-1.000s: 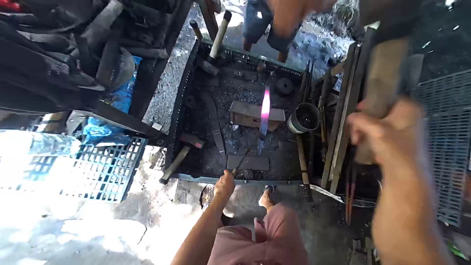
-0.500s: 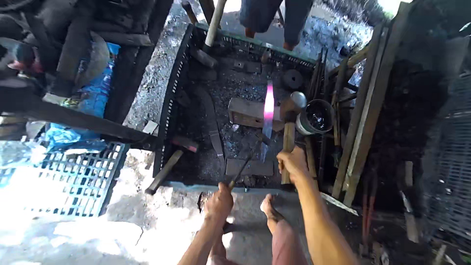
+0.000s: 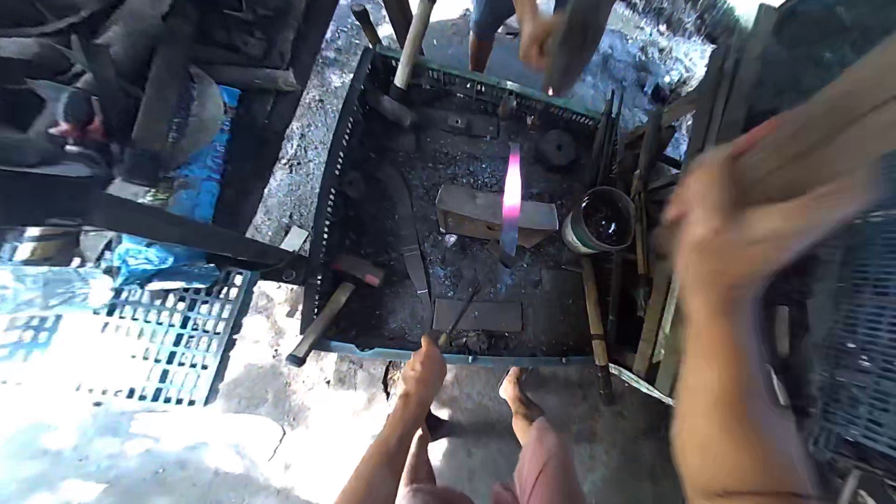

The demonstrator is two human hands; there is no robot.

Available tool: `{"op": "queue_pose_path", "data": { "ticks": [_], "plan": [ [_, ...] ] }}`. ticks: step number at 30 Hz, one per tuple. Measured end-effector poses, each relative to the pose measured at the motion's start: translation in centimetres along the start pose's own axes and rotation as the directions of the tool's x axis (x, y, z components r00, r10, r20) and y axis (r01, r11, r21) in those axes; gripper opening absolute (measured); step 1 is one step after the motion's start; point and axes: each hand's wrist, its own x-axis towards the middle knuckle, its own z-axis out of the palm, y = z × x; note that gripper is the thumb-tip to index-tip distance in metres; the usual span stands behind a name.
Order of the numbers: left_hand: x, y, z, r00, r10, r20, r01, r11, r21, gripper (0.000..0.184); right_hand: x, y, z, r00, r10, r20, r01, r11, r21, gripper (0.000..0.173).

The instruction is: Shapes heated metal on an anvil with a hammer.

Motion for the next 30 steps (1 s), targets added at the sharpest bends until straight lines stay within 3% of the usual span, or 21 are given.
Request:
{"op": "queue_pose_path", "data": {
  "ticks": [1,2,4,5,6,8,12,15,18,21,24,27,29,30],
  "plan": [
    [0.4,0.0,0.3,1.0,-0.008,0.0,0.008,1.0,-0.006,0.046,-4.9,2.9,3.9,0.983,0.161,0.086,-0.158,0.987,-0.04,0.045],
    [0.7,0.0,0.6,1.0,-0.011,-0.005,0.01,1.0,-0.013,0.045,-10.0,6.4,8.1,0.921,0.347,0.179,-0.342,0.938,-0.061,0.044],
    [0.3,0.2,0.3,1.0,-0.028,-0.007,0.028,1.0,0.006,0.045,-18.2,12.3,14.3,0.65,0.666,0.366,-0.693,0.717,-0.074,0.036],
    [-0.6,0.3,-0.3,1.0,-0.029,-0.001,0.029,0.999,0.026,0.045,-19.9,13.0,15.0,0.497,0.751,0.435,-0.806,0.585,-0.089,0.032],
    [-1.1,0.6,-1.5,1.0,-0.021,-0.005,0.021,0.999,0.041,0.045,-19.5,11.9,14.4,0.402,0.784,0.473,-0.865,0.495,-0.084,0.031],
    [-2.3,0.9,-2.9,1.0,0.018,-0.005,-0.017,1.0,0.021,0.047,-16.8,7.4,10.2,0.4,0.783,0.476,-0.883,0.468,-0.028,0.03],
    [-1.5,-0.1,-2.1,0.996,0.082,-0.027,-0.082,0.997,-0.002,0.05,-14.6,-0.2,0.2,0.526,0.737,0.425,-0.82,0.572,0.022,0.03],
    [-0.6,-0.5,-1.9,0.996,0.085,-0.04,-0.085,0.996,0.003,0.048,-14.2,-2.6,-4.4,0.596,0.707,0.38,-0.764,0.646,-0.005,0.031],
    [-0.8,-0.6,-2.2,0.997,0.063,-0.045,-0.062,0.998,0.019,0.047,-13.9,-2.5,-5.8,0.605,0.708,0.365,-0.75,0.66,-0.037,0.032],
    [-0.7,-0.7,-2.4,0.999,0.033,-0.029,-0.032,0.999,0.024,0.048,-13.2,1.2,-2.4,0.582,0.684,0.439,-0.761,0.649,-0.003,0.031],
    [0.9,-0.8,-1.8,0.999,0.009,-0.041,-0.008,0.999,0.032,0.046,-12.3,7.5,6.2,0.512,0.662,0.548,-0.814,0.577,0.064,0.026],
    [1.4,-0.8,-1.4,0.999,-0.024,-0.043,0.026,0.999,0.041,0.048,-12.4,14.6,13.7,0.294,0.66,0.691,-0.929,0.367,0.045,0.022],
    [0.9,-0.8,-1.7,0.999,0.006,-0.049,-0.005,1.0,0.017,0.048,-13.7,18.1,14.2,0.175,0.643,0.746,-0.969,0.249,0.012,0.023],
    [0.7,-0.4,-2.3,0.999,0.01,-0.044,-0.008,1.0,0.03,0.049,-14.2,19.3,13.4,0.155,0.644,0.749,-0.975,0.221,0.012,0.024]
  ]
}}
